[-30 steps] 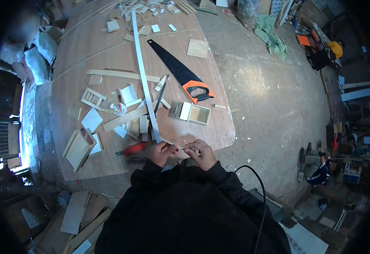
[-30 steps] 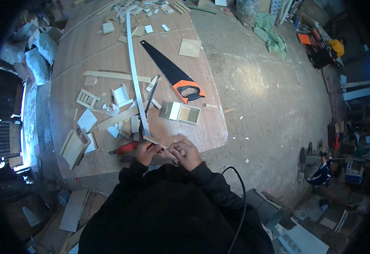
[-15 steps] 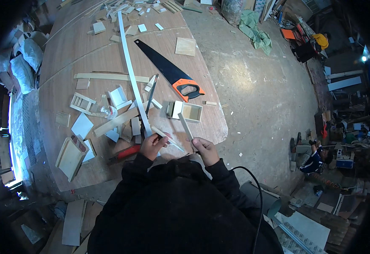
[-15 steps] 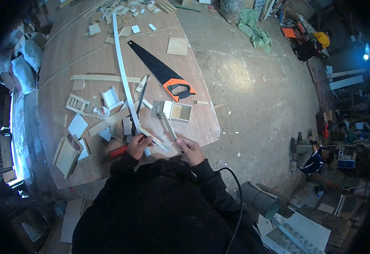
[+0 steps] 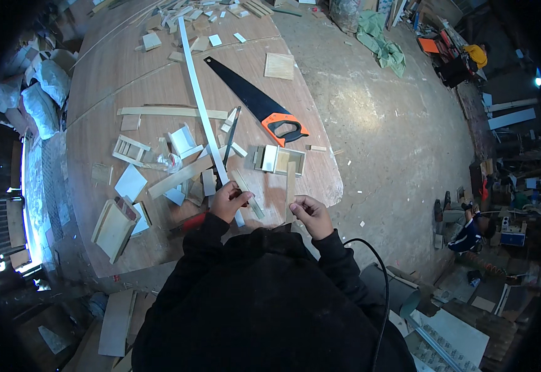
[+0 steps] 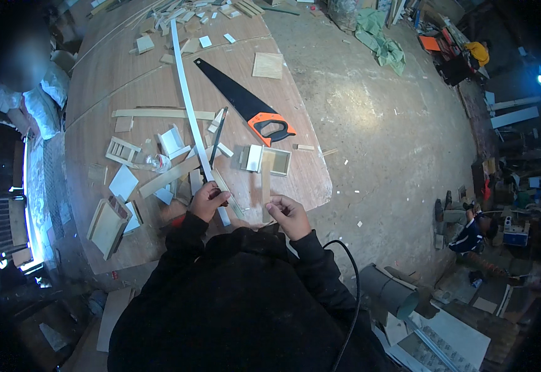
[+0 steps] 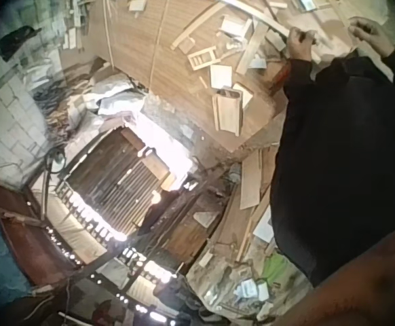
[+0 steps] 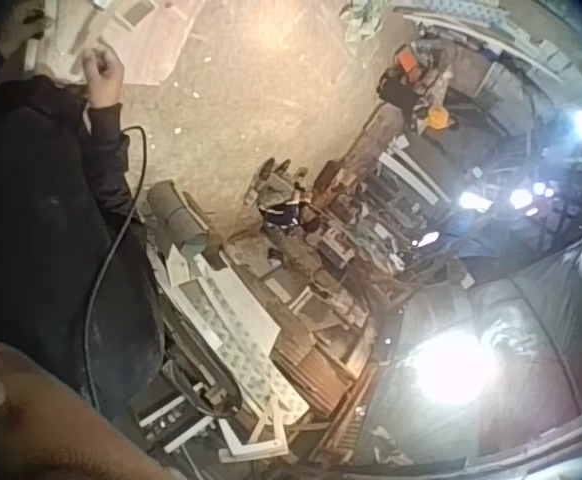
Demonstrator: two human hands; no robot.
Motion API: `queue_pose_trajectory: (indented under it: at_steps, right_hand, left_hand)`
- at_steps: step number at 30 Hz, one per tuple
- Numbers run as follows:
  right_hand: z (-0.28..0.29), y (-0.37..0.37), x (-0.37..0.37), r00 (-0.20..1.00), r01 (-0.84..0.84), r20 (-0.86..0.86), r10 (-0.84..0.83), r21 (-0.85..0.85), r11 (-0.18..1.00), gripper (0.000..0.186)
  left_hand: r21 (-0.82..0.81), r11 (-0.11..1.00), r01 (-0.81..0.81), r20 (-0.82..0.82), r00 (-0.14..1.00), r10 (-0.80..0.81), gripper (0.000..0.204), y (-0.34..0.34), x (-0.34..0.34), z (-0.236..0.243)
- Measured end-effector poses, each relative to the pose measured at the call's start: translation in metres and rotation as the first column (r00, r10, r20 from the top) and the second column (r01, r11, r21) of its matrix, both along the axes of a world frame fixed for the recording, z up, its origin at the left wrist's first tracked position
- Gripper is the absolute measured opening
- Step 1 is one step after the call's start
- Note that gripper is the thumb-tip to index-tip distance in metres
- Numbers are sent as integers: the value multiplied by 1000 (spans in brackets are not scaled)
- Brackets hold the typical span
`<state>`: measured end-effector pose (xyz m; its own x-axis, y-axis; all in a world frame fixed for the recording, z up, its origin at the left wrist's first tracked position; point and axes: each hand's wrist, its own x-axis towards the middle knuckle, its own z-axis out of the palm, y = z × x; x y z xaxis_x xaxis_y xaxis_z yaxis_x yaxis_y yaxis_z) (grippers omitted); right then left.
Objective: The person fits small wooden pieces together, trims and carves a wooden strip using a utility knife, and smooths the wooden parts with sandpaper.
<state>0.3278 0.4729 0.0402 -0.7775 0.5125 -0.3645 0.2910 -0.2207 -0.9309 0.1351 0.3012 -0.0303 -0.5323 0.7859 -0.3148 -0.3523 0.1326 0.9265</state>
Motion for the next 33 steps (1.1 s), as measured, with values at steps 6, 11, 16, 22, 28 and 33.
queue_pose_trajectory:
  at_steps: [6, 11, 16, 22, 28, 33]
  right_hand:
    - [-4, -2, -3, 1000, 0, 14, 0, -14, 1000, 13]
    - [-4, -5, -2, 1000, 24, -17, -25, -43, 999, 12]
    - [-27, -6, 1, 1000, 24, -17, -24, 43, 999, 13]
    - [-104, -5, 20, 861, -385, 490, 134, 456, 802, 18]
    - [-155, -2, 19, 849, -506, 481, 219, 617, 603, 17]
    - [-142, -16, 2, 838, -539, 531, 130, 763, 358, 21]
  left_hand:
    - [129, 985, -117, 254, 964, 81, 25, -3, 6, -8]
    - [124, 987, -103, 554, 832, 18, 28, -1, 5, 30]
    - [12, 995, -97, 421, 903, 82, 29, -5, 5, 37]
    - [-3, 988, -156, 481, 866, 138, 39, -35, 1, 16]
    - [-11, 888, -459, 520, 756, 397, 37, -79, 6, 1]
    - [-15, 738, -675, 569, 601, 561, 41, -129, 27, 2]
